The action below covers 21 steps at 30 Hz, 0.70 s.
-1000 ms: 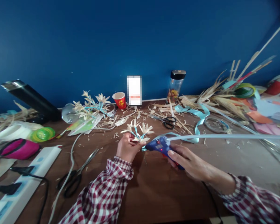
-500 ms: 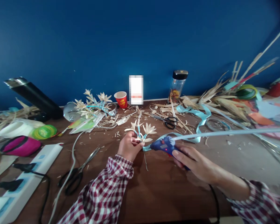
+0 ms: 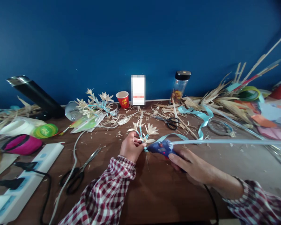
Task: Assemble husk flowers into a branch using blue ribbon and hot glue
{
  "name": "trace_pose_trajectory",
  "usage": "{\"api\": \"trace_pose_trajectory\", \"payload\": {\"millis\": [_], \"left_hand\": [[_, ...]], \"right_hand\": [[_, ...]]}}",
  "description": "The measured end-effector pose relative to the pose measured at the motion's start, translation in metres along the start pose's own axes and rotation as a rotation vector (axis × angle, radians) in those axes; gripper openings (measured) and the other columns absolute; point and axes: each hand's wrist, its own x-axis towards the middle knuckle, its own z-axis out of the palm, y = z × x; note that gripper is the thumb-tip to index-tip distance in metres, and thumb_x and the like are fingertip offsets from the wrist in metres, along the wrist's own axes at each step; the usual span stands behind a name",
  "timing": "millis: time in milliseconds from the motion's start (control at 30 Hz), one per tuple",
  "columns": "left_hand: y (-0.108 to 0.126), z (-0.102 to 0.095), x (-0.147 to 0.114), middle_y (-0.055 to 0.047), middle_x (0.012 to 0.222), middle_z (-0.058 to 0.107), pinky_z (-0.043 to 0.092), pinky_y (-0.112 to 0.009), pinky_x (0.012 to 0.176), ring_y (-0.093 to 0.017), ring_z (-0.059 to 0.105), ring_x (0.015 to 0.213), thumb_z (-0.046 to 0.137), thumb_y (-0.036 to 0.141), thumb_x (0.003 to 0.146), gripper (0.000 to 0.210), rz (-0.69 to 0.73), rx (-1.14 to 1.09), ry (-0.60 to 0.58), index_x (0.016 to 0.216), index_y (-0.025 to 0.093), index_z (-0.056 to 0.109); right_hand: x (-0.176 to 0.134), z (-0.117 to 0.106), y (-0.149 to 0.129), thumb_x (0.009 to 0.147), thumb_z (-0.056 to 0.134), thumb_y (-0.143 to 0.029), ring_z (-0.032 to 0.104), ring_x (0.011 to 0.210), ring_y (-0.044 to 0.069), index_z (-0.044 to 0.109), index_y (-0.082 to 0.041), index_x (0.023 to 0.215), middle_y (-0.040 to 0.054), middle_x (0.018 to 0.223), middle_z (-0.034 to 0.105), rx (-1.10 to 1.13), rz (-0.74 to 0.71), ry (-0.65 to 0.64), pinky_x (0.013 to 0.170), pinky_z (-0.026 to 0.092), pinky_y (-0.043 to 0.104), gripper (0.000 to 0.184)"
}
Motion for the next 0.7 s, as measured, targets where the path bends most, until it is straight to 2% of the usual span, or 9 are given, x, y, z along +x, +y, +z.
{"api": "trace_pose_trajectory", "payload": {"millis": [200,333,567,700], "left_hand": [[-0.0063,0.0008,0.0009,0.001,0.066,0.065,0.045,-0.022,0.054,-0.013,0.060,0.055,0.067,0.030,0.060,0.034,0.014,0.014,-0.008,0.087,0.018,0.050],[-0.0051,0.0010,0.0009,0.000,0.067,0.065,0.046,-0.022,0.055,-0.013,0.060,0.056,0.067,0.030,0.061,0.034,0.005,0.006,-0.012,0.087,0.018,0.049],[-0.0001,0.0004,-0.0013,0.000,0.068,0.063,0.046,-0.023,0.056,-0.013,0.059,0.056,0.066,0.028,0.061,0.034,-0.016,0.032,-0.013,0.089,0.018,0.049],[-0.0035,0.0019,-0.0010,0.000,0.069,0.063,0.046,-0.023,0.058,-0.012,0.058,0.057,0.065,0.028,0.062,0.034,-0.016,0.038,-0.006,0.091,0.018,0.049]], "right_hand": [[-0.0021,-0.0022,-0.0058,0.089,0.043,-0.042,0.049,0.060,0.015,0.058,-0.023,0.087,-0.0016,0.064,0.054,-0.149,-0.042,0.012,0.060,0.039,0.028,0.024],[-0.0028,-0.0023,-0.0060,0.091,0.039,-0.042,0.050,0.063,0.015,0.055,-0.022,0.090,-0.0013,0.068,0.055,-0.180,-0.047,-0.024,0.063,0.040,0.028,0.026],[-0.0037,-0.0060,-0.0067,0.092,0.035,-0.043,0.051,0.059,0.014,0.051,-0.021,0.072,-0.0012,0.062,0.055,-0.132,-0.021,-0.040,0.059,0.042,0.027,0.034],[-0.0054,-0.0075,-0.0056,0.092,0.034,-0.045,0.050,0.057,0.012,0.052,-0.020,0.072,-0.0020,0.060,0.053,-0.086,-0.009,-0.049,0.057,0.041,0.025,0.037]]}}
